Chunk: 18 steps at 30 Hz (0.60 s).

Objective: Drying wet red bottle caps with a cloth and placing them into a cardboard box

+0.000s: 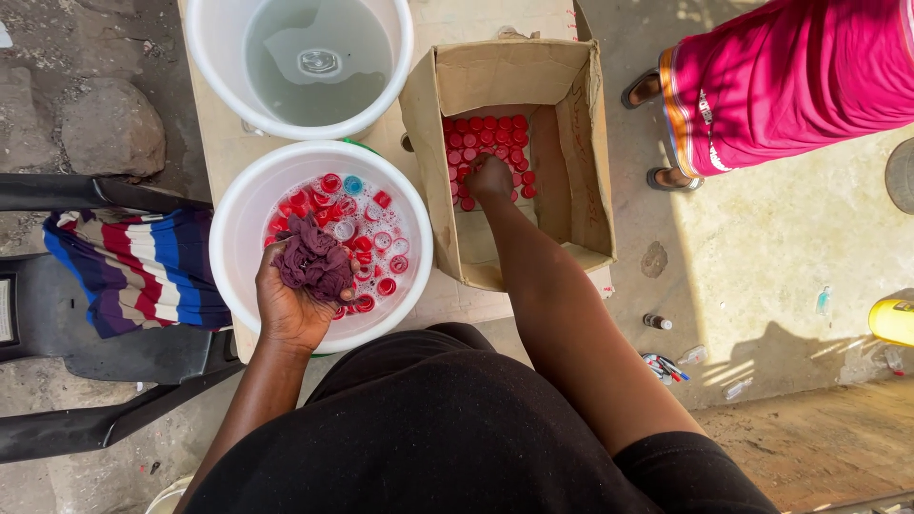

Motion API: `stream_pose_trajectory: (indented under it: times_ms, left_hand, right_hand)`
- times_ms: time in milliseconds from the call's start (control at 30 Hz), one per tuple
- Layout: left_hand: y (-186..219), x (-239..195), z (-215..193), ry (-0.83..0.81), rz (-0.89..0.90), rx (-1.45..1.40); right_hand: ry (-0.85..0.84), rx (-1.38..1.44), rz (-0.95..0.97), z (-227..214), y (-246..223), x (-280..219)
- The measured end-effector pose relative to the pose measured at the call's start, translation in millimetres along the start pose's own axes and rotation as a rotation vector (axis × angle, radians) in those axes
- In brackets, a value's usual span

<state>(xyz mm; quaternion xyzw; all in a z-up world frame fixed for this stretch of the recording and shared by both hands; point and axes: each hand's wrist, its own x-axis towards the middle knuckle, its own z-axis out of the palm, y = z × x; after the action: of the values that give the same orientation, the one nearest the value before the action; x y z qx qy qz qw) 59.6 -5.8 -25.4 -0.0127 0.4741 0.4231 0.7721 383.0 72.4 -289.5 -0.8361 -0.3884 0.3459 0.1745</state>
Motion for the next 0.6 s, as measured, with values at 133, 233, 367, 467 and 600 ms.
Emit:
stream_pose_trajectory:
  times_ms: [133, 233, 367, 467, 600]
  left_hand:
    - [4.4, 2.5, -8.7, 0.011, 0.022, 0.022]
    - [5.3, 7.8, -14.4, 0.015, 0.013, 0.045]
    - [13.9, 8.1, -12.8, 0.061, 0.062, 0.030]
    - [29.7, 20.0, -27.3, 0.075, 0.148, -0.017]
    - [50.0, 49.1, -52.9, 0.093, 0.292, -0.084]
  right_hand:
    - [-0.017, -0.035, -0.021, 12.3, 12.1, 9.6]
    - [-0.014, -0.018, -0.020, 6.4, 10.1, 13.5]
    - [-0.146, -0.001, 0.074, -6.8, 10.2, 29.2]
    - [-0.208, -0.067, 0.078, -36.4, -25.0, 24.0]
    - [0.264, -0.015, -0.226, -90.1, -75.1, -23.6]
